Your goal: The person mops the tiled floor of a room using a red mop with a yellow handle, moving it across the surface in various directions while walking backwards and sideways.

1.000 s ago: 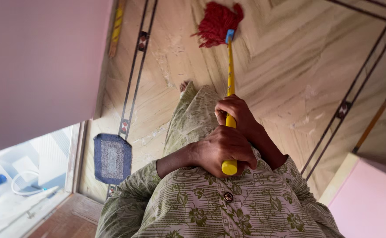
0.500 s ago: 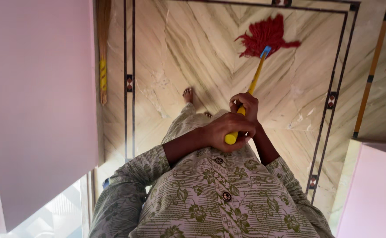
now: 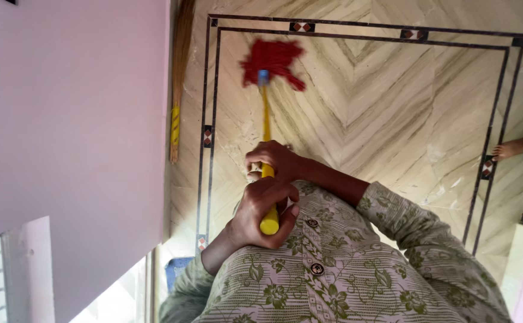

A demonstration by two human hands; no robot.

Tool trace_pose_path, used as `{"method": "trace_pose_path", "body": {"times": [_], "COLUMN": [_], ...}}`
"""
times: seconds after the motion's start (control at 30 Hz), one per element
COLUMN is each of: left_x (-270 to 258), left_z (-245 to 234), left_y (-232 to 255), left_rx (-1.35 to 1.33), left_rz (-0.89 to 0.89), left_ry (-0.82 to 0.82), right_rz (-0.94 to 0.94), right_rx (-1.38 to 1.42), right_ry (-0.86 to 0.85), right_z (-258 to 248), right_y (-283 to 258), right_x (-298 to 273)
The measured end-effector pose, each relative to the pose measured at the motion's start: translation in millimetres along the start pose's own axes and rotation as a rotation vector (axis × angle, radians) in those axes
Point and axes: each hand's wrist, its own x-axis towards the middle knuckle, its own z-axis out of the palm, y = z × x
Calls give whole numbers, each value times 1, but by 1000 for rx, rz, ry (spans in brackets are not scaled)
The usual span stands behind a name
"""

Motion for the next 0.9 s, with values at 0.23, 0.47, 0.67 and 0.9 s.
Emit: {"method": "trace_pose_path", "body": {"times": [0.23,0.47,0.67,0.9], "left_x": [12,38,79,112], "left_z": [17,26,33,68], "left_y": [-87,-87,-41,-19], "left_rx": [229,173,84,-107], "left_rz": [-78,63,264,500], "left_ry": [63,-131,-204,-402], "right_rz": [35,0,286,318], "right_rx": [178,6,-75,-234], "right_ry": [-134,27,-80,213], "right_z": [34,-6,-59,-103], "right_y": [80,63,27,-28], "right_x": [32,4,-25,-101]}}
